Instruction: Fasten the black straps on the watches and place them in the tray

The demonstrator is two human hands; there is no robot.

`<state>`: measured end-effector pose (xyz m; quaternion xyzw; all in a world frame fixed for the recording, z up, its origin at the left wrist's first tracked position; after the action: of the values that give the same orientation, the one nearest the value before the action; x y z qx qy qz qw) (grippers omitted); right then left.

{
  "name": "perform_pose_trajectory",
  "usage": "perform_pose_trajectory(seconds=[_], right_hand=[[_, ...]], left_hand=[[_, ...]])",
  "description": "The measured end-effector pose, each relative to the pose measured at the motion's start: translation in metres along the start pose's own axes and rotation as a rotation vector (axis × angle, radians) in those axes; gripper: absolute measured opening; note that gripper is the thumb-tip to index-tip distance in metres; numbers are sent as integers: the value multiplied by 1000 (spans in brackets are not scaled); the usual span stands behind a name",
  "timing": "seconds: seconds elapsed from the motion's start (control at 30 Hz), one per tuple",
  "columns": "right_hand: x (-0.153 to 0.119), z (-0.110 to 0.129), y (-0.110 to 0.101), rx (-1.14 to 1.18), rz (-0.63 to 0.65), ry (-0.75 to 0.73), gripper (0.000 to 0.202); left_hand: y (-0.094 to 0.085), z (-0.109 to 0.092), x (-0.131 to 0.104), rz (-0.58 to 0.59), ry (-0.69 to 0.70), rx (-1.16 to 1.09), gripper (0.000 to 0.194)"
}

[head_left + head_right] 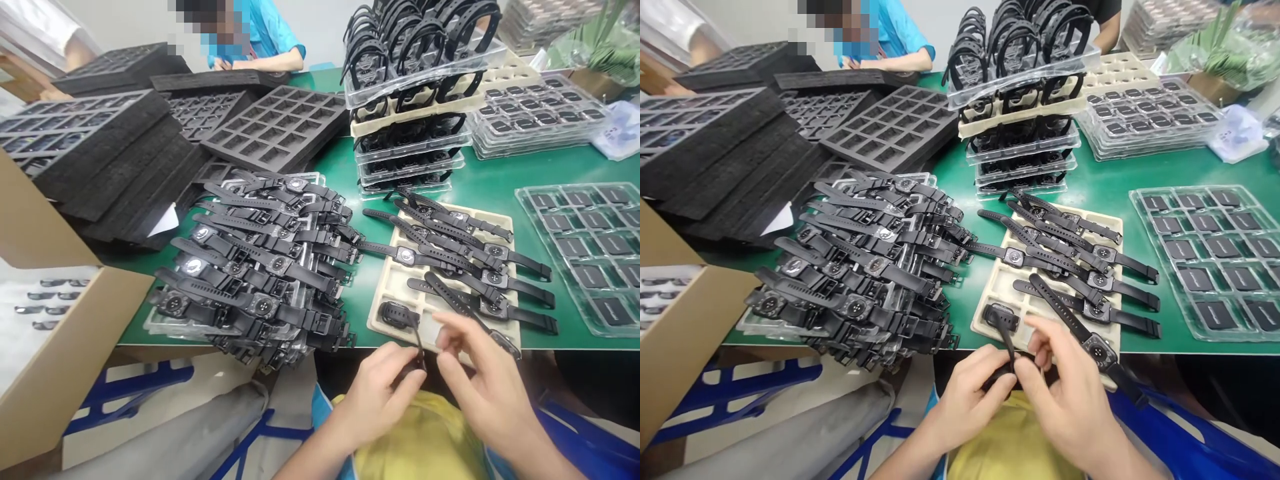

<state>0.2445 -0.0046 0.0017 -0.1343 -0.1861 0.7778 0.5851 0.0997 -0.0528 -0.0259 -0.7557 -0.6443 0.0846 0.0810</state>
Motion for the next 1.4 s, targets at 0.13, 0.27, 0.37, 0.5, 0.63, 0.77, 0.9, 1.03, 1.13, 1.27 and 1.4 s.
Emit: perform_pose_trajectory(seconds=[0.13, 0.27, 0.37, 0.5, 0.63, 0.77, 0.9, 1.03, 1.13, 1.27, 1.4], right_hand=[[-18, -21, 13, 56, 125, 87, 22], [-24, -48, 21, 410, 47, 379, 32], [-25, -50, 23, 573, -15, 470, 34], [-25, -48, 23, 608, -36, 477, 35], [-23, -49, 27, 566, 7, 420, 33], [-21, -48, 27, 554, -5, 393, 32], [-21, -45, 28, 557, -9, 392, 35], [-23, -45, 29, 512, 10, 373, 32], [-21, -39, 25, 396, 32, 263, 25], [-17, -6, 19, 134, 94, -160, 18], [-18, 17, 23, -10, 135, -363, 50]], left_hand=[[2, -17, -7, 1, 191, 258, 36], [3, -23, -13, -29, 289, 293, 43], [-1, -34, -17, -92, 441, 277, 39], [-3, -38, -19, -154, 546, 322, 26], [-4, -39, -19, -188, 564, 346, 24], [-5, -44, -18, -163, 565, 389, 23], [-7, -46, -15, -148, 537, 424, 20], [-7, -44, -16, -165, 538, 440, 23], [-7, -41, -18, -186, 556, 429, 25], [-15, -29, -16, -232, 395, 154, 20], [-23, 8, -16, -365, 36, -376, 10]])
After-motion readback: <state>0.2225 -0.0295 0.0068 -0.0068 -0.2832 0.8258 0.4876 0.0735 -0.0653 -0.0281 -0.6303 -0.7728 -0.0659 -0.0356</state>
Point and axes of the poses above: each hand's wrist, its own x-axis towards the middle knuckle, its own y-axis out of the palm, z = x × y, the point moved 8 cm from there along x, towards the middle knuckle, and after that the axes turned 4 degrees about -x, right-handed, at the moved point
